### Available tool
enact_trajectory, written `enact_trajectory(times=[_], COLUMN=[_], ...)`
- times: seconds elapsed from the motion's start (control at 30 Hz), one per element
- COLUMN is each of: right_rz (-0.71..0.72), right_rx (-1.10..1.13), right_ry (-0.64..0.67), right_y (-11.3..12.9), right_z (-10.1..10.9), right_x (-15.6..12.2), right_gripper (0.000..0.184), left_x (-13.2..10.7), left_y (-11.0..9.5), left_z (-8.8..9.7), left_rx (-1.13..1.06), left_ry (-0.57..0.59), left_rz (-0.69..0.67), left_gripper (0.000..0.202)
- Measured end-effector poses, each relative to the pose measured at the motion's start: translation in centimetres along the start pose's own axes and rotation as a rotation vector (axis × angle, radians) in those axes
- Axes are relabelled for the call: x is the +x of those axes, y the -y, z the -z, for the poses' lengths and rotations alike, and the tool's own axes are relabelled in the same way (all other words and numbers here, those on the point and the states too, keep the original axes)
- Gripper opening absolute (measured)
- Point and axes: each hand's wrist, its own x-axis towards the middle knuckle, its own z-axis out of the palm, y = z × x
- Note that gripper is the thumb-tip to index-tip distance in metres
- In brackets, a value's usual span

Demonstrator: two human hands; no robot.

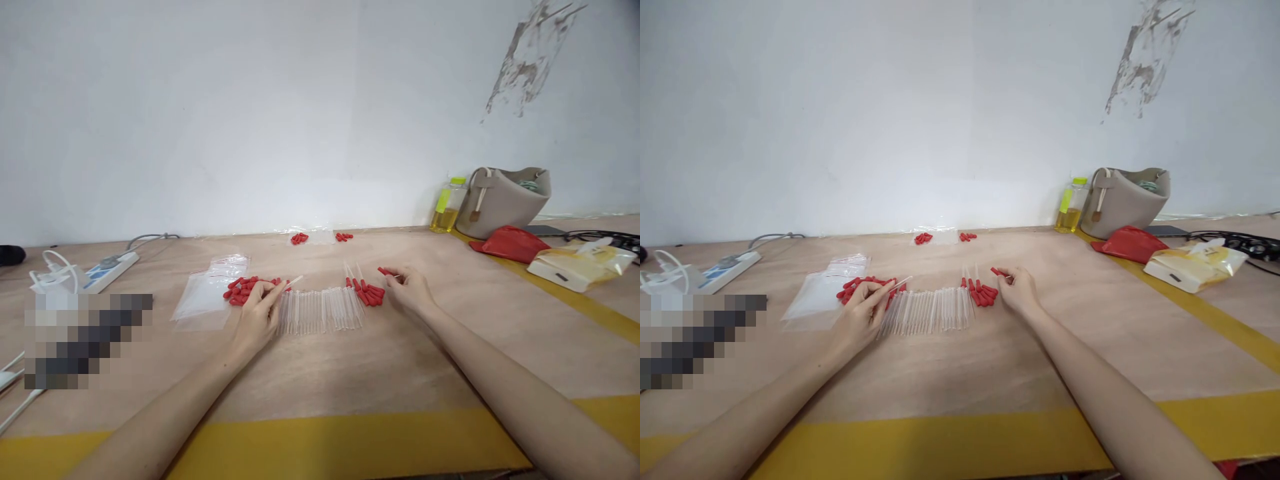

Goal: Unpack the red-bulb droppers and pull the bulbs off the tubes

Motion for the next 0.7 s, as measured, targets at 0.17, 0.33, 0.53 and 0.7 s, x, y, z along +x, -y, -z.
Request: enact_trajectory(times=[0.17, 0.33, 0.53, 0.7], right_rz=[0.001, 0.036, 0.049, 0.060], right_rx=[0.085, 0.069, -0.042, -0.097], right_ry=[0.029, 0.160, 0.185, 0.224], right_y=[-0.1, 0.8, 2.1, 2.1], right_z=[-0.6, -0.1, 0.8, 0.8], right_x=[-0.5, -0.9, -1.5, -1.6], right_gripper=[0.028, 0.026, 0.021, 0.019], left_x=[-0.5, -0.8, -1.0, -1.3], left_y=[-0.2, 0.0, -0.2, -0.1], left_z=[-1.3, -1.9, -1.8, -1.6], left_rx=[-0.028, -0.011, -0.054, -0.013], left_ry=[-0.010, 0.062, 0.199, 0.249], left_rz=[-0.127, -0.225, -0.220, -0.209], left_gripper=[0.020, 0.017, 0.028, 0.048])
